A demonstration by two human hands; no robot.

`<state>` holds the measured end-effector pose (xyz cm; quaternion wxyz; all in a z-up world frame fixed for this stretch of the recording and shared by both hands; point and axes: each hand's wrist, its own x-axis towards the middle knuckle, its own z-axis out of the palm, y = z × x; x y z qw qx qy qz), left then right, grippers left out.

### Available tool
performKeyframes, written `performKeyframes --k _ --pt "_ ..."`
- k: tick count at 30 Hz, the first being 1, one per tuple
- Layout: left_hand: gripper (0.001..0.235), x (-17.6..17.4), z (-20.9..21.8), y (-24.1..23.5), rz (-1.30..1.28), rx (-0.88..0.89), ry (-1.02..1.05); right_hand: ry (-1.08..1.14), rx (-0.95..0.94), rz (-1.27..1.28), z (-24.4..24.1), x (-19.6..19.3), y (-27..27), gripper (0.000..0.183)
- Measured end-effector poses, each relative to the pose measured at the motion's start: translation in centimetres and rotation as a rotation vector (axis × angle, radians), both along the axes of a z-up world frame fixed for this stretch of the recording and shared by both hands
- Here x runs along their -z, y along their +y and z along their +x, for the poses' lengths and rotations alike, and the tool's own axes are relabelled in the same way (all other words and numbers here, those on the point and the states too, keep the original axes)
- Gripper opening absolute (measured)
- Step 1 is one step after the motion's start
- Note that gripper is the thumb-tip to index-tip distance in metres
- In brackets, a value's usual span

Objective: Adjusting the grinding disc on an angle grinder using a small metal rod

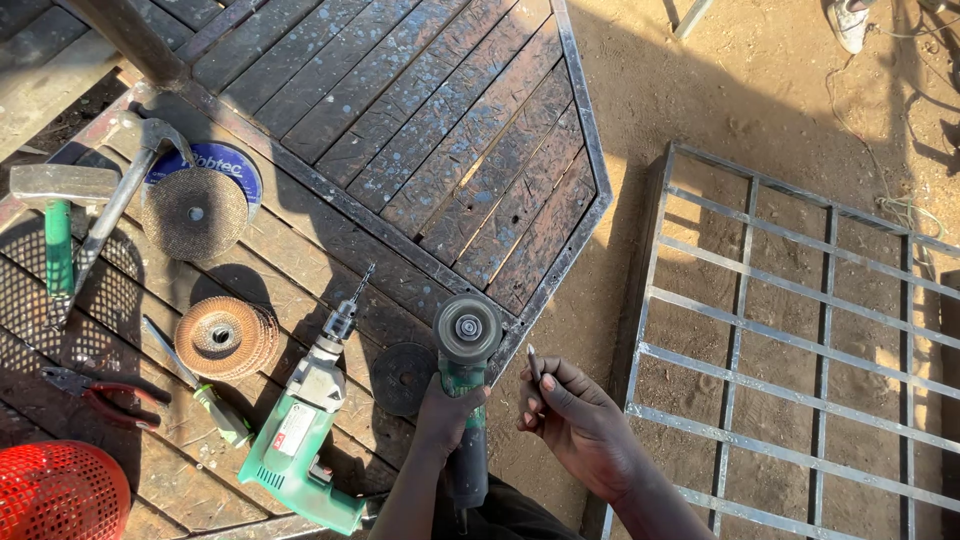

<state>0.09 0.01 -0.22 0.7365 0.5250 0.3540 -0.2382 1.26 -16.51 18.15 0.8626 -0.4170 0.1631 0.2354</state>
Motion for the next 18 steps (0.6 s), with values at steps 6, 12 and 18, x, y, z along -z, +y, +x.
performKeyframes --k 6,12,18 --pt "0.029 -2.3 0.8 0.0 -0.105 -0.052 0.020 0.113 -0.251 -0.625 -4.0 4.1 -2.1 0.018" --pt "0.024 -5.1 2.6 -0.4 -0.239 -0.125 0.180 0.165 -0.383 -0.650 -11.5 11.8 -3.7 0.038" --pt "0.024 -5.2 3.2 -0.7 -0.161 -0.077 0.210 0.114 -0.430 -0.827 -11.1 11.1 -2.7 0.036"
